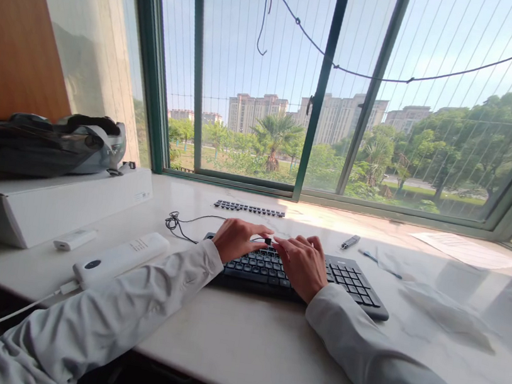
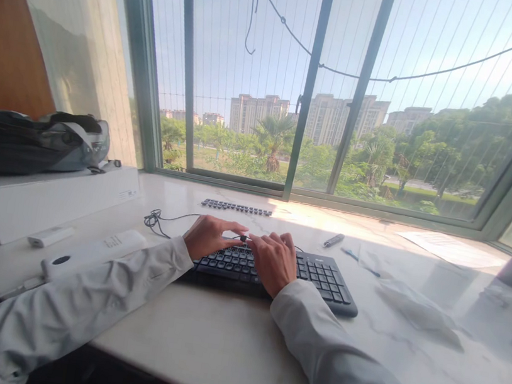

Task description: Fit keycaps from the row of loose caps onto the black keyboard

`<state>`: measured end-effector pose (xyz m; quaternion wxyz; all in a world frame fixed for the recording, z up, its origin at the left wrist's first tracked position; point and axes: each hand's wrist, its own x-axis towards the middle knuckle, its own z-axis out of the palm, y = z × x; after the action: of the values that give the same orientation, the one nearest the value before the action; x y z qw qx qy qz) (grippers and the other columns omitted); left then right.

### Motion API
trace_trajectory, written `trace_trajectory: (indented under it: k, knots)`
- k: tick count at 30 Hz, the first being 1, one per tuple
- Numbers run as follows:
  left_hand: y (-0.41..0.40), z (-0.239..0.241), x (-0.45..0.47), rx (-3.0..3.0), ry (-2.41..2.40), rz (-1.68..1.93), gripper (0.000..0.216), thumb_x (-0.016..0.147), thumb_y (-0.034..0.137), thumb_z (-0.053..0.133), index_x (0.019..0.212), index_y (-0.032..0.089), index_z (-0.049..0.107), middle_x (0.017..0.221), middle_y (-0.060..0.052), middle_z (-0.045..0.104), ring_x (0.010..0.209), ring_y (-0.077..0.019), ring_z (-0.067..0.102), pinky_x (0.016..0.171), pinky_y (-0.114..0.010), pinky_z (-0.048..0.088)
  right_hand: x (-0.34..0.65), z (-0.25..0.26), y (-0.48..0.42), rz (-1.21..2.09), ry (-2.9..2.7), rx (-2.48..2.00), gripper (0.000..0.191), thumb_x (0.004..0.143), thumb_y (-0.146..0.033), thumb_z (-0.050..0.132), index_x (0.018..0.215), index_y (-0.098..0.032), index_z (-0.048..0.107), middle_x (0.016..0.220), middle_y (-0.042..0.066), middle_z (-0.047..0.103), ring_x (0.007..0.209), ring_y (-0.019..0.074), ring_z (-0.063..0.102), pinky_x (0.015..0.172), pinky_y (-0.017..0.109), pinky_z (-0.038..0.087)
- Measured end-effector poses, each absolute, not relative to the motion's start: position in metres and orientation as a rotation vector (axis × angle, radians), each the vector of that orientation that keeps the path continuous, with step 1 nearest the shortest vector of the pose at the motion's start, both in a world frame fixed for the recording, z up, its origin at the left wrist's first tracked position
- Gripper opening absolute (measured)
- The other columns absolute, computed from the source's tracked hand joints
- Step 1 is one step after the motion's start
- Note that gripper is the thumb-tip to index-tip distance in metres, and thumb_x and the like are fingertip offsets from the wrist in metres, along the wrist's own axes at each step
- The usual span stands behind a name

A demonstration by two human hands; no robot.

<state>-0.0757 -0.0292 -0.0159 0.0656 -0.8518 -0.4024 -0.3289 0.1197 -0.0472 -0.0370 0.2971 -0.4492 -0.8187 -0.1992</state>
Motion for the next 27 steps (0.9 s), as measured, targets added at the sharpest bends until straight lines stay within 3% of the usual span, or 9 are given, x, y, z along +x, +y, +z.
trace_trajectory:
  k: [10, 27]
  knots:
    - [-0.005, 0.005, -0.116, -3.267, -1.326, -0.706, 0.030, 0.064, 0.036, 0.076, 0.090, 0.021, 0.075, 0.080, -0.003, 0.073, 0.083, -0.0170, 0.066, 0.072, -0.022, 0.043, 0.114, -0.035, -0.056, -0.456, -2.258, -1.127, 0.035, 0.097, -0.034, 0.034, 0.098, -0.024, 0.068, 0.086, 0.003, 0.070, 0.083, 0.0148, 0.057, 0.082, 0.032, 0.026]
    - [-0.002, 0.000, -0.118, -3.128, -1.582, -0.607, 0.032, 0.056, 0.041, 0.079, 0.082, 0.023, 0.077, 0.075, -0.002, 0.073, 0.080, -0.0178, 0.065, 0.069, -0.021, 0.045, 0.111, -0.035, -0.059, -0.464, -2.336, -1.117, 0.036, 0.096, -0.032, 0.036, 0.082, -0.022, 0.068, 0.083, 0.003, 0.070, 0.079, 0.0131, 0.057, 0.079, 0.032, 0.028]
